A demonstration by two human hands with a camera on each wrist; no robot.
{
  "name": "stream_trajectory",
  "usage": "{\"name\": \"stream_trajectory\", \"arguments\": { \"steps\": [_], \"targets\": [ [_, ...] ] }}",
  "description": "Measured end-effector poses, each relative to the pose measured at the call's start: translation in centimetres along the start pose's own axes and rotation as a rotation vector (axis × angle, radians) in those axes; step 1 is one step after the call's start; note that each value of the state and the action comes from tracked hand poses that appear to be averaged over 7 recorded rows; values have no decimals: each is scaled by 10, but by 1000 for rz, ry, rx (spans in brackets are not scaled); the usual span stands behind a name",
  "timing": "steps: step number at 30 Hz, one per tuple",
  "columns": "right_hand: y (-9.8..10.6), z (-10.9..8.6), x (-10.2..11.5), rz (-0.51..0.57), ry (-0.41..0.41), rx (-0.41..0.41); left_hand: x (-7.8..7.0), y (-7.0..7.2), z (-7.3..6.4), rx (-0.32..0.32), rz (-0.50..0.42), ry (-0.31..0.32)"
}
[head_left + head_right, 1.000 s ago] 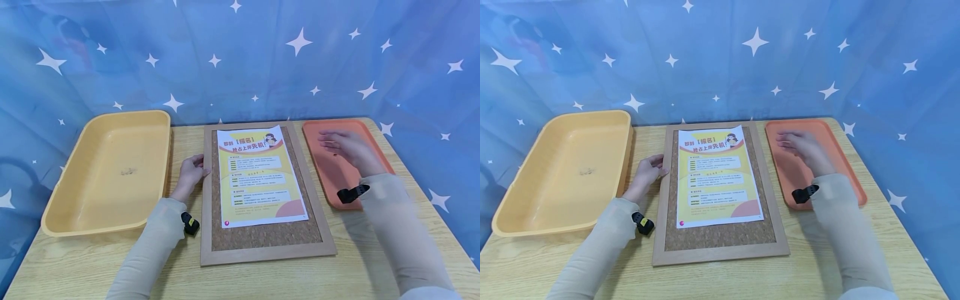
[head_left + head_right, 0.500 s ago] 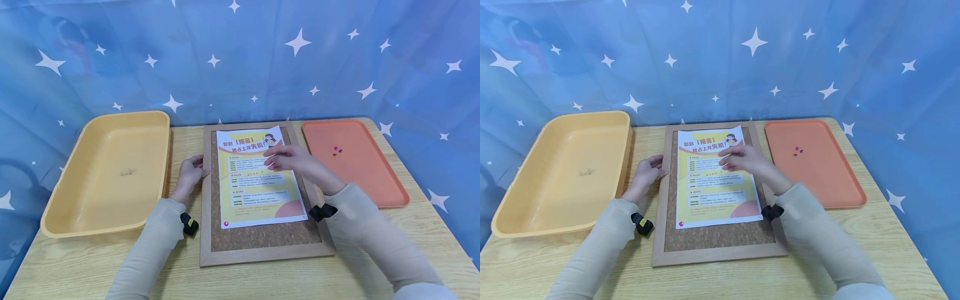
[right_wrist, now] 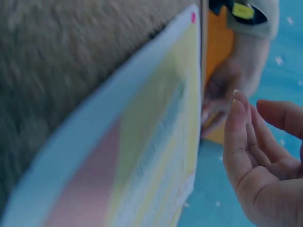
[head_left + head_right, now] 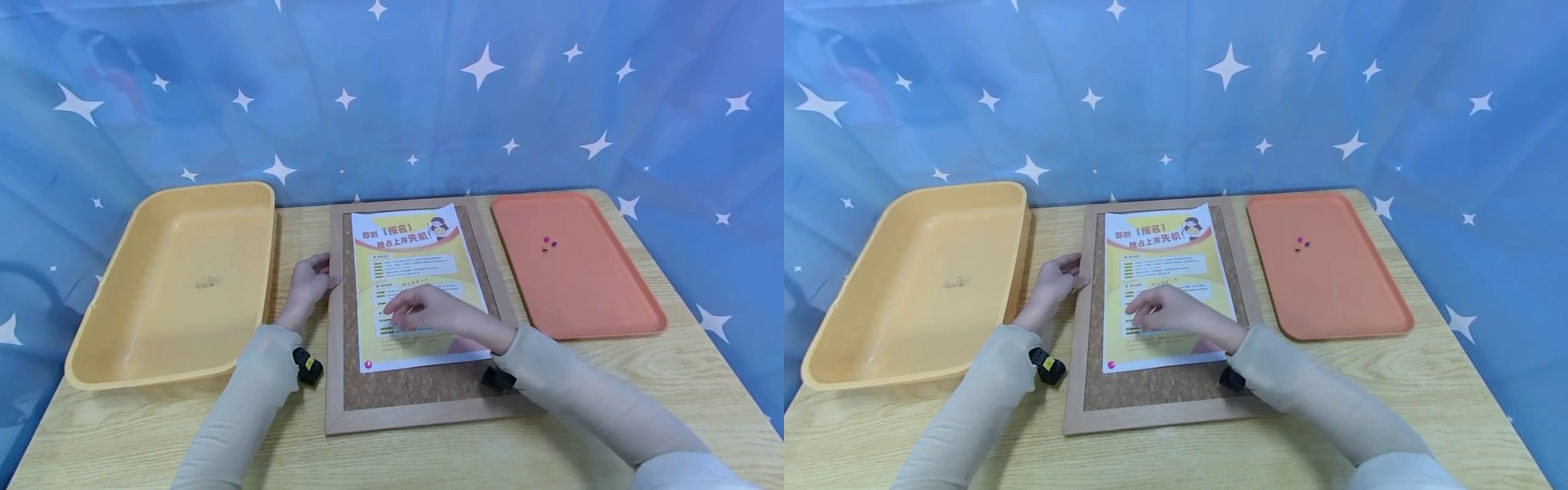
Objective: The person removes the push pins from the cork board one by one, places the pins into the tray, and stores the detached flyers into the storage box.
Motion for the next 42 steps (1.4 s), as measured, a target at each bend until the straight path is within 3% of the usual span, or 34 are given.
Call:
{"name": "stream_trajectory", "arguments": {
  "steps": [6, 16, 42],
  "targets": [
    [-19, 4, 2, -75, 49, 24, -1, 0, 0, 3, 5, -3],
    [-42, 7, 0, -54, 14, 97, -1, 0, 2, -1, 4, -17],
    [-59, 16, 6, -161, 59, 144, -1, 1, 0, -2, 3, -25]
  ]
}}
Point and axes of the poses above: each hand's wrist, its own z-axis towards the middle knuckle, its own y-axis out of the back of the hand, x = y × z, the point moved 7 cm from there along z, towards the middle knuckle, and after that the axes turned 4 degrees about -z, right-handed, at the moved point
